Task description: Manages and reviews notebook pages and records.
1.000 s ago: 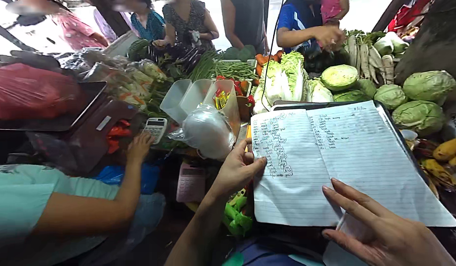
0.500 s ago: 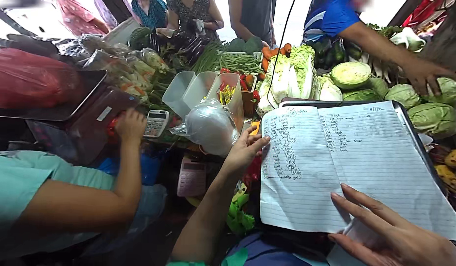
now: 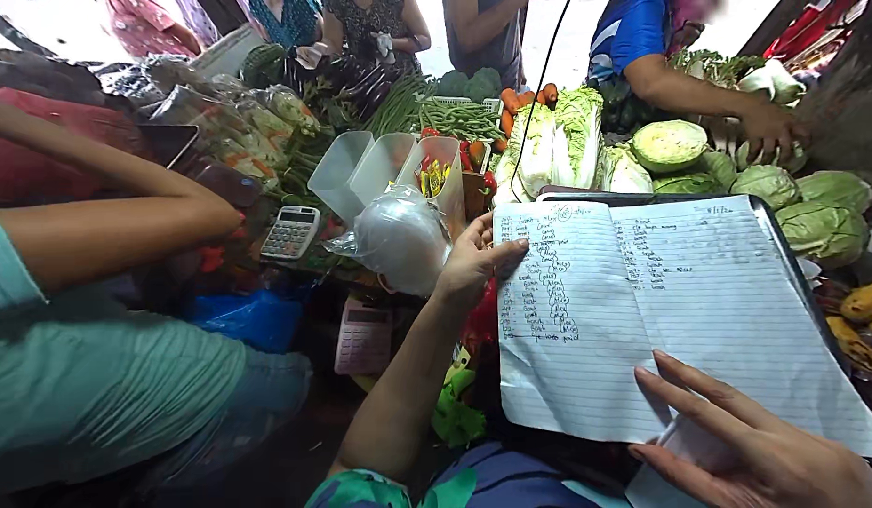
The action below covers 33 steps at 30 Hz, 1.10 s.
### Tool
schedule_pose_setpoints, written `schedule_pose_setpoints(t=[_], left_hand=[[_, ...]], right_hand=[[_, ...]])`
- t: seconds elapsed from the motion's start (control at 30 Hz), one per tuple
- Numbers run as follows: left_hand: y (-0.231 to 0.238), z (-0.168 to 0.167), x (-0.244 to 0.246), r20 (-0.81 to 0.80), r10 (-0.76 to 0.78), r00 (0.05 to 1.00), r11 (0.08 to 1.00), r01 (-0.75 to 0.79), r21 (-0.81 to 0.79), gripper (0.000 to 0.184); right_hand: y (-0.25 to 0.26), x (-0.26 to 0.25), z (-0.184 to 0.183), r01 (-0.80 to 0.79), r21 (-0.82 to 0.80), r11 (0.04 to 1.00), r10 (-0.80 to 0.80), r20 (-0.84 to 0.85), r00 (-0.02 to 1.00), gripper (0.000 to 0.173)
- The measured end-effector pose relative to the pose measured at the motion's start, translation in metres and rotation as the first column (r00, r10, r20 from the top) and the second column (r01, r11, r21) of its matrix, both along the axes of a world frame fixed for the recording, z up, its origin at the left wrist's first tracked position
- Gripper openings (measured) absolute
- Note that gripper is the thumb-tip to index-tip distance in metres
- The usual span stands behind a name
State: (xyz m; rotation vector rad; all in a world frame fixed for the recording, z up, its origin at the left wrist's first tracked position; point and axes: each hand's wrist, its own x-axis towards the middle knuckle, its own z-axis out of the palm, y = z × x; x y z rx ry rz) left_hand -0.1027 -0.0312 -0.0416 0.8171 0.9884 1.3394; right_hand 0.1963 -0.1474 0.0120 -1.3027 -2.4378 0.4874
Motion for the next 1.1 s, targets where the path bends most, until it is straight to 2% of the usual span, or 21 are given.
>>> schedule_pose_setpoints(t=[0.13,0.37,0.5,0.67,0.77,0.83,1.1], left_hand=[[-0.005,0.006,-0.005,-0.144,0.098,0.985,0.974,-0.065,0.217,0.061],[-0.004,0.006,-0.008,-0.294,0.184,0.938,0.909,-0.048,0.413,0.072],[-0.008,0.011,-0.009,-0.333,0.12,0.935,0.92,0.022,0.392,0.045],[-0.008,0.007,-0.012,-0.444,0.164,0.881,0.931,0.01,0.365,0.028],[-0.006,0.004,-0.012,-0.529,0.248,0.812,0.899,0.011,0.438,0.027],[-0.007,0.003,-0.01,-0.555,0.25,0.793,0.892,0.034,0.451,0.028],[-0.01,0.0,-0.008,-0.542,0.239,0.806,0.888,0.045,0.458,0.038]], right_hand=[[-0.001,-0.001,0.0,0.0,-0.007,1.0,0.0,0.008,1.0,0.054],[-0.002,-0.002,-0.002,0.023,0.0,1.0,-0.023,-0.001,1.0,0.052],[-0.002,-0.002,-0.002,0.031,-0.01,0.999,-0.031,-0.002,1.0,0.052],[-0.001,-0.003,-0.002,0.032,-0.015,0.999,-0.031,0.004,0.999,0.052],[-0.001,-0.002,-0.002,0.03,-0.01,0.999,-0.031,-0.019,0.999,0.052],[-0.001,-0.002,-0.003,0.032,-0.004,0.999,-0.032,-0.024,0.999,0.052],[-0.001,-0.002,-0.004,0.025,0.014,1.0,-0.025,-0.02,0.999,0.052]])
